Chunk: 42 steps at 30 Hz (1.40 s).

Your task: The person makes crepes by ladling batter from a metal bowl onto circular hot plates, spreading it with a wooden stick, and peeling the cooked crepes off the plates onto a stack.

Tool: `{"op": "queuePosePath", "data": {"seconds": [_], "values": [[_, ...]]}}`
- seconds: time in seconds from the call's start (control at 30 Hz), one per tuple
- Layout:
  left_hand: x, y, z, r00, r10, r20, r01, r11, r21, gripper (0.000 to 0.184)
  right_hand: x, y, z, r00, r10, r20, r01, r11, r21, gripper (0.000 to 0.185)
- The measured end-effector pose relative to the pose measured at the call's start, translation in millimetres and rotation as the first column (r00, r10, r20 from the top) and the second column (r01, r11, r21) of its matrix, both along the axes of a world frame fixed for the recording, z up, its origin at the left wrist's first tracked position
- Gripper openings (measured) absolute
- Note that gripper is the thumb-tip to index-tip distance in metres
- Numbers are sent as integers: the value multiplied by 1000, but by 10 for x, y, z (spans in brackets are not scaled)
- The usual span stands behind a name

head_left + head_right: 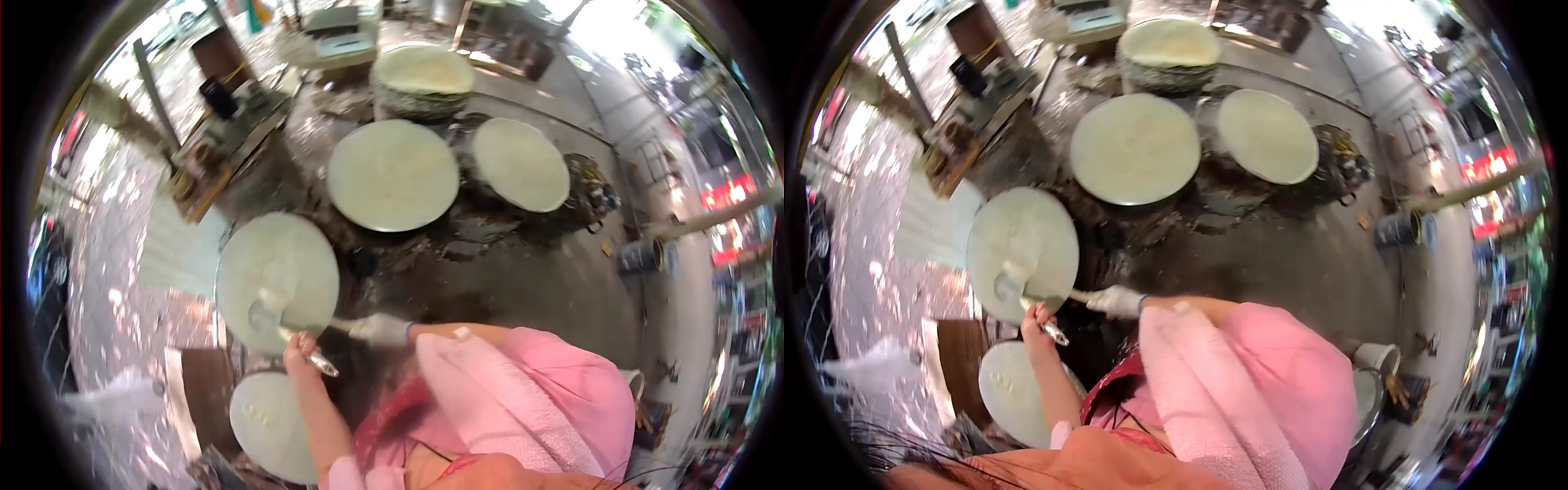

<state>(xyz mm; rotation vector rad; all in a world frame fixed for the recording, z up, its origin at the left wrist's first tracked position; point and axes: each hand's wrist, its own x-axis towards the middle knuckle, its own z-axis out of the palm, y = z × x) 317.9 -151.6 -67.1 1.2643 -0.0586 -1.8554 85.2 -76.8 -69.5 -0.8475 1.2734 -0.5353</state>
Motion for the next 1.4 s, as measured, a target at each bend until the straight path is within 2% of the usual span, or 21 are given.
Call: {"op": "queuePosePath", "data": {"seconds": [0.03, 0.1, 0.13, 0.17, 0.2, 0.23, 0.3, 0.33, 0.37, 0.4, 0.43, 0.47, 0.5, 0.53, 0.57, 0.7, 0.97, 1.03, 1.17, 1.3, 1.4], "values": [[39, -8, -30, 992, 37, -124, -33, 999, 36, 13, 135, 46, -36, 995, 54, 79, -63, 992, 107, 42], [77, 29, -31, 991, 125, -56, -129, 989, -75, 12, 309, 42, -535, 956, -15, 292, -55, 971, 232, 42], [377, 161, -188, 974, 63, 219, 30, 916, -399, 11, 223, 9, -576, 964, 46, 261, -74, 993, 95, 42], [536, 220, -226, 966, 13, 258, 131, 836, -533, 11, 40, -34, -310, 961, 2, 277, -22, 997, 69, 42], [693, 278, -261, 957, -15, 291, 211, 727, -654, 13, -147, -80, -6, 955, -40, 295, 29, 999, 43, 42], [679, 311, -101, 987, -133, 86, 156, 728, -668, 15, -309, -65, 177, 957, -105, 269, 132, 988, -84, 44], [563, 510, 368, 883, -334, -329, 51, 765, -641, 20, -549, 35, 118, 970, -228, -81, 196, 936, -293, 51], [509, 629, 615, 762, -398, -511, 10, 796, -605, 23, -735, 126, 9, 953, -119, -278, 21, 943, -333, 53], [312, 647, 946, 933, -224, -283, 35, 836, -547, 22, -936, 228, -132, 885, -20, -464, -158, 927, -340, 55], [-37, 592, 1303, 999, -39, -11, 29, 872, -489, 21, -1129, 364, -250, 891, 8, -454, -163, 939, -302, 57], [-59, 454, 1231, 896, -182, -404, -37, 878, -478, 23, -1358, 599, -176, 858, -90, -506, -127, 917, -379, 53], [-83, 316, 1159, 655, -296, -695, -15, 915, -404, 25, -1577, 903, -70, 836, -317, -449, 84, 881, -466, 49], [-255, 315, 1162, 665, -299, -684, 20, 923, -385, 26, -1823, 1110, 185, 718, -394, -574, 147, 891, -429, 45], [-496, 293, 1200, 678, -300, -671, 52, 930, -363, 27, -2106, 1392, 149, 567, -581, -585, 207, 787, -581, 41], [-772, 267, 1230, 690, -302, -658, 85, 936, -341, 27, -2396, 1708, 136, 432, -538, -724, 258, 843, -472, 42], [-1848, 318, 1395, 564, -351, -748, 224, 936, -270, 38, -3132, 2853, 226, 248, -508, -825, 511, 792, -334, 53], [-3291, 373, 1642, 514, -454, -728, 351, 885, -305, 36, -3787, 3942, -101, 280, -527, -803, 575, 762, -300, 56], [-3418, 341, 1670, 538, -460, -707, 356, 884, -304, 35, -3896, 3806, 210, 298, -392, -871, 543, 819, -183, 57], [-3573, 190, 1697, 545, -507, -668, 390, 859, -333, 35, -4110, 3525, 261, 261, -346, -901, 468, 862, -195, 58], [-3529, -47, 1691, 608, -529, -592, 428, 846, -317, 35, -4217, 3002, 155, 252, -456, -854, 442, 839, -317, 56], [-3426, -259, 1658, 664, -577, -477, 471, 817, -332, 32, -4100, 2349, 96, 326, -627, -708, 563, 730, -387, 52]]}}
